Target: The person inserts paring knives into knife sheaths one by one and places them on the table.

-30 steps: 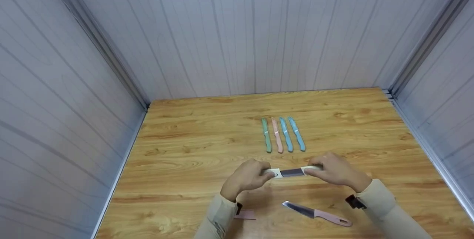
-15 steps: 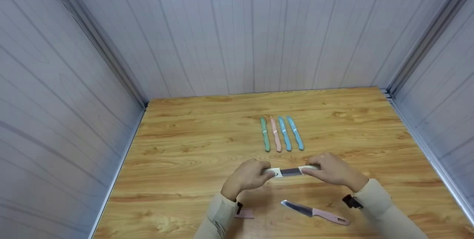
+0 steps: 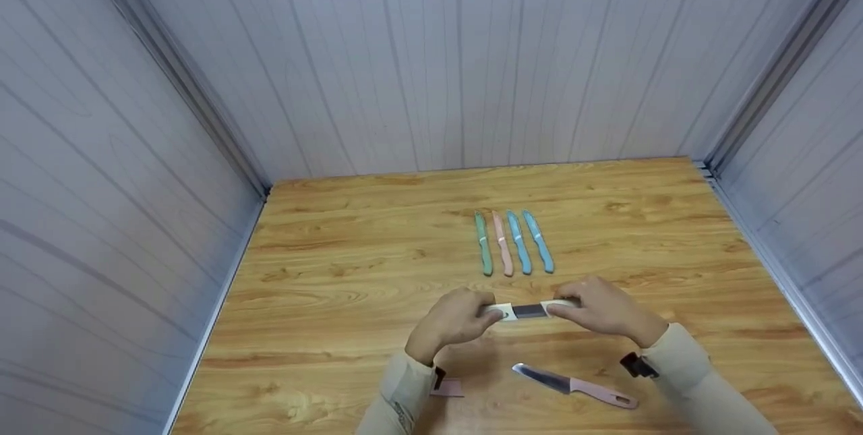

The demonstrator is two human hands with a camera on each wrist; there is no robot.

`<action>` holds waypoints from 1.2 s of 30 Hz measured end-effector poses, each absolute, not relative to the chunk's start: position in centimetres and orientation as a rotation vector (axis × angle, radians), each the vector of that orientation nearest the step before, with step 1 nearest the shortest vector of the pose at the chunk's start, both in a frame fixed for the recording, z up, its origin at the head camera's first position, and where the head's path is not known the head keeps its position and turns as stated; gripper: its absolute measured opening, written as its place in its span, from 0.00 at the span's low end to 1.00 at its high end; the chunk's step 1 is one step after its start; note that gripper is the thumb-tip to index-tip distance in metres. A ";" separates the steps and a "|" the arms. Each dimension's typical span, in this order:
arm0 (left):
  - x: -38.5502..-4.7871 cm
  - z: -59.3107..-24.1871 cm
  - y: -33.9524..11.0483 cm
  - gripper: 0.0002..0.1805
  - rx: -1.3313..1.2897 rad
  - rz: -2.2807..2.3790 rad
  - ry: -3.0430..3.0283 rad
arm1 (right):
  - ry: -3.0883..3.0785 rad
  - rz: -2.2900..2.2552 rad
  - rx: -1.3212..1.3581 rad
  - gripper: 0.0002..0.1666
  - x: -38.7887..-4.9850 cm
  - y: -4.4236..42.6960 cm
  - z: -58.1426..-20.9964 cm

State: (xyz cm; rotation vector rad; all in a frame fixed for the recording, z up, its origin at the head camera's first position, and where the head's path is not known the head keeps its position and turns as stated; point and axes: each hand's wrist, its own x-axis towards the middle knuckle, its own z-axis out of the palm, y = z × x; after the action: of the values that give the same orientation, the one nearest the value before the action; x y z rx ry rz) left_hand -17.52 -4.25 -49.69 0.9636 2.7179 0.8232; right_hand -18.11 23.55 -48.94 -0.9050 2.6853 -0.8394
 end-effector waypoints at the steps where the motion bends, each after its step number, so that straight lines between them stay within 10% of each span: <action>1: -17.5 -49.7 -4.2 0.15 0.966 0.825 2.721 | 2.689 -0.841 -0.906 0.19 -18.1 23.5 -48.9; 36: -17.9 -49.6 -3.3 0.16 0.997 0.833 2.719 | 2.689 -0.828 -0.940 0.20 -18.4 22.3 -48.4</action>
State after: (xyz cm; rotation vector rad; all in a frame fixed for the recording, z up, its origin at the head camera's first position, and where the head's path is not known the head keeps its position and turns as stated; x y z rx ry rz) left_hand -17.91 -3.25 -49.55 0.9971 2.7194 0.8329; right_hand -18.38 22.34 -48.43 -0.9403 2.6895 -0.8280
